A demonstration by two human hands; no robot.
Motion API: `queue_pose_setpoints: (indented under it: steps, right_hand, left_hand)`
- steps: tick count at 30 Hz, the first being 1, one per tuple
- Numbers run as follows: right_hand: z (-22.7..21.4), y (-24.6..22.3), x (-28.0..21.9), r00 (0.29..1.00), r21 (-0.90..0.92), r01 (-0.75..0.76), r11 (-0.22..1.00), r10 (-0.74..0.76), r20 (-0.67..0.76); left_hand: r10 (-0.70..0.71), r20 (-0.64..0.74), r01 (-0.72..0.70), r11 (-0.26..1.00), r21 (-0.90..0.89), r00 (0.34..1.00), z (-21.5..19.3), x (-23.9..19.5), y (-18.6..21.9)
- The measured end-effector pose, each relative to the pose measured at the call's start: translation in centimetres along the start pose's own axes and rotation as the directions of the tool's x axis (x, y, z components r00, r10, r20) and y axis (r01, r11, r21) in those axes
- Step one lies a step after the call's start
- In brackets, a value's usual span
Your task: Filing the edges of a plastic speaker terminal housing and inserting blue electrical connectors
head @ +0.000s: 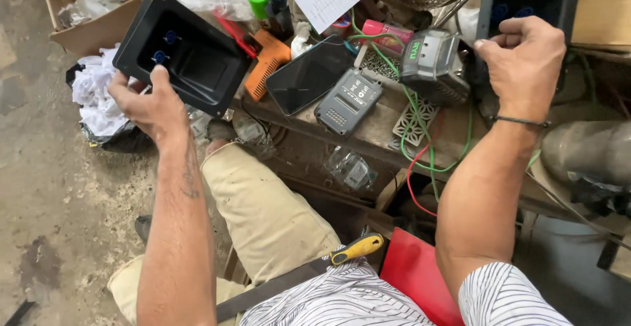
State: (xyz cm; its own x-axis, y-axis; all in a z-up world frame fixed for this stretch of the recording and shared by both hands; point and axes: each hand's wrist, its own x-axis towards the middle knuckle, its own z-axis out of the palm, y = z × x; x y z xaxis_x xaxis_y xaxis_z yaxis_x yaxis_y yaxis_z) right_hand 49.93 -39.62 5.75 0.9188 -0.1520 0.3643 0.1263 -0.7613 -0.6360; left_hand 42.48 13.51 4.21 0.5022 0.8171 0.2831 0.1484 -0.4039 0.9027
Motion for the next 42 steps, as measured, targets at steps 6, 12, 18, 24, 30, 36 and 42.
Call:
queue_pose_setpoints:
  steps: [6, 12, 18, 24, 30, 36, 42]
  right_hand:
    - [-2.4, 0.1, -2.7, 0.938, -0.004, 0.014, 1.0, -0.014, -0.346]
    - [-3.5, -5.3, -5.8, 0.842, 0.166, -0.517, 0.84, 0.533, -0.079]
    - [0.8, -1.5, -6.3, 0.755, 0.608, -0.476, 0.635, 0.65, -0.087]
    - [2.5, -1.9, -6.1, 0.654, 0.896, -0.254, 0.363, 0.747, -0.117]
    - [1.9, -1.4, -5.0, 0.639, 0.968, -0.012, 0.252, 0.746, -0.187]
    - [-3.2, -12.3, -9.6, 0.869, 0.943, 0.033, 0.331, 0.456, -0.19]
    - [-0.4, -24.2, -17.1, 0.968, 0.823, -0.181, 0.538, -0.049, 0.245]
  left_hand:
    - [-0.065, -0.011, 0.066, 0.996, 0.067, 0.998, -0.5, -0.5, -2.4]
    - [-0.297, 0.023, 0.298, 0.954, -0.03, 0.955, -1.5, -2.6, -0.1]
    - [-0.363, 0.052, 0.366, 0.927, -0.079, 0.93, -4.7, -4.5, 0.5]
    - [-0.503, 0.136, 0.52, 0.838, -0.163, 0.853, -7.3, -7.6, 2.2]
    - [-0.504, 0.023, 0.491, 0.831, -0.262, 0.864, -9.2, -9.7, 2.6]
    - [-0.074, 0.19, 0.178, 0.764, -0.62, 0.979, -11.2, -13.7, 5.5]
    - [0.223, 0.687, 0.696, 0.05, -0.717, 0.692, -10.2, -16.6, 8.9]
